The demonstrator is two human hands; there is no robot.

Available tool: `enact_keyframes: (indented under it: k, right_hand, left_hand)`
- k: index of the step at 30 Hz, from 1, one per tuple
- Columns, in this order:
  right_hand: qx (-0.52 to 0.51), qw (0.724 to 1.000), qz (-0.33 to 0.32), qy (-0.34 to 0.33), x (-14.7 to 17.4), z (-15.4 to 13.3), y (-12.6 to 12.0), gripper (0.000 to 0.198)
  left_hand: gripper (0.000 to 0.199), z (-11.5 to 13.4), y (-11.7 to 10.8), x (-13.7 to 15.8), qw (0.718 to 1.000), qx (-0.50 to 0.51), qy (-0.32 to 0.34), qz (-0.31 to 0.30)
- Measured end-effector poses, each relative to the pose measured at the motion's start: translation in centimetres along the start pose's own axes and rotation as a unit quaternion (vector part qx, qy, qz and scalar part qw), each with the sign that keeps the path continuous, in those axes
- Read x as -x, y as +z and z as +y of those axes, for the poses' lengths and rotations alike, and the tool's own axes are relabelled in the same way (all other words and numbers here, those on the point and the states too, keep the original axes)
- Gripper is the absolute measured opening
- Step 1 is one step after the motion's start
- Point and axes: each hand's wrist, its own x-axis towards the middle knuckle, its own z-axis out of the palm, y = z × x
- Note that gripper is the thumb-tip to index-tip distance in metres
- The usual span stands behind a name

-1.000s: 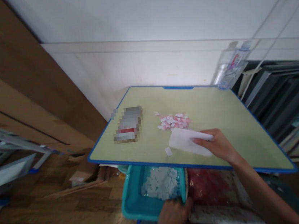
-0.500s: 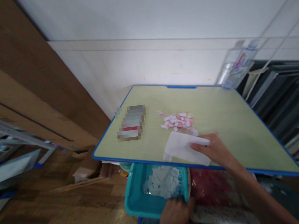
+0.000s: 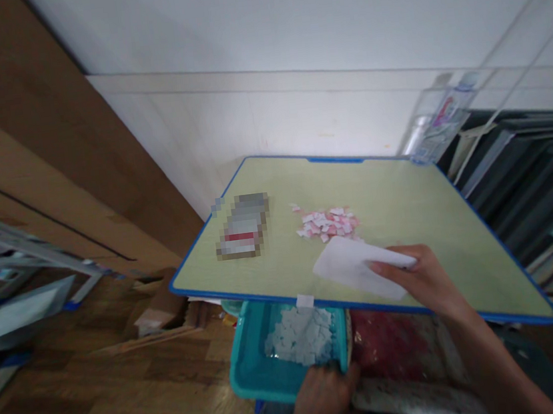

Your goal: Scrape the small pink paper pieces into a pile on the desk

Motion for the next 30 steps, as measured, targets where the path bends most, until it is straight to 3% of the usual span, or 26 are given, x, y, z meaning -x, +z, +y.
enact_keyframes:
  k: [3,11,16,21,24,30]
  right_hand:
    - [0.012,1.000,0.010,0.015,0.2,0.2,-0.6,0.030]
    - [0.014,0.996,-0.091,-0.014,0.3,0.1,2.2,0.028]
    - [0.033,0.997,-0.062,-0.011,0.1,0.2,1.5,0.026]
    - [0.016,0.995,-0.094,-0.007,0.3,0.1,1.8,0.028]
    - [0.018,0.999,-0.033,0.004,0.4,0.4,-0.5,0.026]
    - [0.085,0.971,0.221,0.027,-0.1,5.6,-9.6,0.028]
  left_hand:
    - [0.034,0.1,-0.2,0.0,1.000,-0.003,-0.006,-0.014]
    - [0.031,0.2,-0.3,0.0,1.000,0.003,-0.006,-0.013]
    - [0.033,0.1,-0.3,0.1,1.000,0.004,0.000,-0.012]
    - [0.036,0.1,-0.1,0.0,1.000,-0.006,0.001,-0.007]
    - [0.033,0.1,-0.1,0.0,1.000,-0.005,0.003,-0.003]
    - [0.031,0.1,-0.5,0.0,1.000,0.009,-0.003,-0.019]
